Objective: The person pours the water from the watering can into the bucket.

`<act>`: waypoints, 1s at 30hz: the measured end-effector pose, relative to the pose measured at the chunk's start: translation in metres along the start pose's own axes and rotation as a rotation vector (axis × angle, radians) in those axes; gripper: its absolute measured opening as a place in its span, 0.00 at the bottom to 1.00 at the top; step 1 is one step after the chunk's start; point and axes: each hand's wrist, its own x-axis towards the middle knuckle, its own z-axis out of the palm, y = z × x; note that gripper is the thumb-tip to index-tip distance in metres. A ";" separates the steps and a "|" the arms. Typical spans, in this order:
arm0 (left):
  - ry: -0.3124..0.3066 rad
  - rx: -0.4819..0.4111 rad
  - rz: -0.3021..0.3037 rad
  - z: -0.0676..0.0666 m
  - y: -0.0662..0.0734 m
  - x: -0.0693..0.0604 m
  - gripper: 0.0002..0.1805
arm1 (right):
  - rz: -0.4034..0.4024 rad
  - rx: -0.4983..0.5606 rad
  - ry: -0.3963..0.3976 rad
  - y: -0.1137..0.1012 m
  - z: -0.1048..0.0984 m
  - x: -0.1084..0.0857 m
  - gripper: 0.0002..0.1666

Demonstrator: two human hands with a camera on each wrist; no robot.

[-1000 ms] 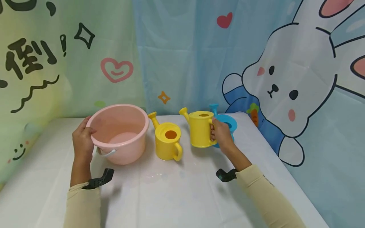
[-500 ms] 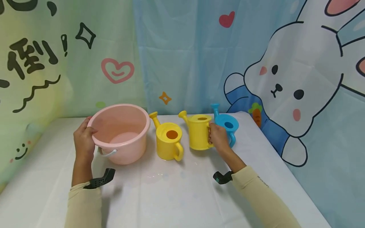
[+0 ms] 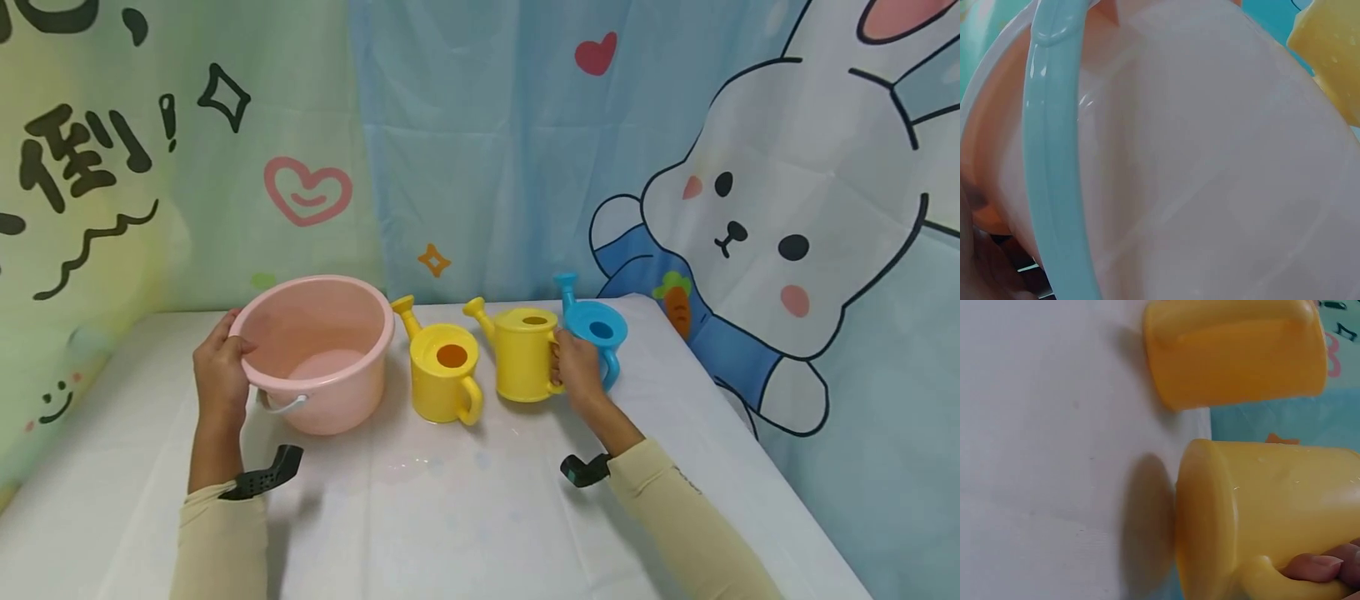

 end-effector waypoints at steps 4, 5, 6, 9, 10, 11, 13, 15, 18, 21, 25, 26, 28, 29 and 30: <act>-0.002 -0.008 -0.006 -0.001 0.000 0.000 0.31 | 0.008 0.009 0.003 0.002 -0.002 0.002 0.23; -0.004 -0.010 -0.005 -0.001 0.000 0.000 0.31 | 0.005 0.002 0.001 0.003 -0.003 0.002 0.23; -0.004 -0.009 -0.004 -0.001 0.000 0.001 0.31 | 0.000 -0.007 0.002 0.003 -0.003 0.002 0.23; -0.004 -0.003 0.003 -0.001 0.000 0.001 0.31 | -0.031 -0.041 -0.006 0.006 -0.003 0.001 0.24; -0.005 -0.002 0.007 -0.002 -0.001 0.001 0.31 | -0.038 -0.047 -0.007 0.008 -0.003 0.000 0.24; -0.006 0.000 0.008 -0.002 -0.001 0.001 0.31 | -0.044 -0.051 -0.007 0.009 -0.003 -0.001 0.23; -0.010 0.001 0.009 -0.002 -0.001 0.001 0.31 | -0.054 -0.046 -0.007 0.011 -0.002 -0.004 0.23; -0.013 0.002 0.010 -0.002 -0.001 0.000 0.31 | -0.056 -0.031 -0.002 0.013 -0.002 -0.007 0.23; -0.014 0.011 0.014 -0.002 -0.002 0.000 0.31 | -0.044 -0.021 0.004 0.015 -0.003 -0.010 0.22; -0.015 0.012 0.018 -0.002 -0.003 0.000 0.31 | -0.028 -0.052 -0.004 0.015 -0.006 -0.010 0.23; -0.019 0.004 0.016 -0.002 -0.003 0.000 0.31 | -0.018 -0.121 -0.030 0.015 -0.011 -0.008 0.25; -0.019 0.003 0.014 -0.002 -0.003 0.000 0.31 | -0.019 -0.136 -0.040 0.015 -0.011 -0.008 0.26; -0.020 -0.001 0.011 -0.002 -0.003 0.000 0.31 | -0.021 -0.141 -0.058 0.016 -0.013 -0.008 0.25; -0.018 -0.001 0.009 -0.002 -0.003 0.000 0.31 | -0.022 -0.139 -0.066 0.017 -0.013 -0.008 0.25; -0.017 -0.003 0.008 -0.002 -0.003 0.001 0.31 | -0.025 -0.139 -0.073 0.019 -0.014 -0.009 0.25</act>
